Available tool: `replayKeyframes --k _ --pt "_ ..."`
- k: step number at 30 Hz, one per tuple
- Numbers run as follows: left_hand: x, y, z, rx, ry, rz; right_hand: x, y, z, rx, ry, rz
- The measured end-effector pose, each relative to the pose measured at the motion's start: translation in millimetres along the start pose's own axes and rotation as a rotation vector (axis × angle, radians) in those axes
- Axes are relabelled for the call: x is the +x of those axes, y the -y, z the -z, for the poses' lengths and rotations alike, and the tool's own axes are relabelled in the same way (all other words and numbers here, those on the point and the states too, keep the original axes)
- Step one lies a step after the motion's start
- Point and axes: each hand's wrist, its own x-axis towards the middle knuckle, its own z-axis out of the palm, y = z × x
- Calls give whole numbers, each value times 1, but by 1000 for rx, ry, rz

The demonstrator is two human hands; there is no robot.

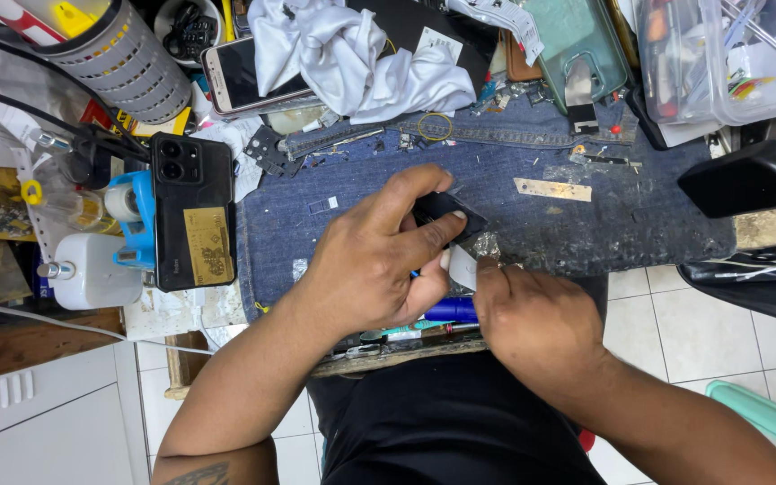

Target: The person pries the back cover off a blue mobile phone using a small metal prying tool, wipes the adhesive residues with a white cloth, and applies a new adhesive strip to the phone's internal chassis.

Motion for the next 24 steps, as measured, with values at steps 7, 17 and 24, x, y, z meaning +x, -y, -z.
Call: replayKeyframes --k 7,17,24 --pt "-3 0 0 3 2 1 5 1 -1 64 45 3" --pt "-5 0 0 23 -4 -16 7 -1 -5 66 -9 -33" --pt "-8 1 -2 16 -12 -11 8 1 -13 15 -1 -8"
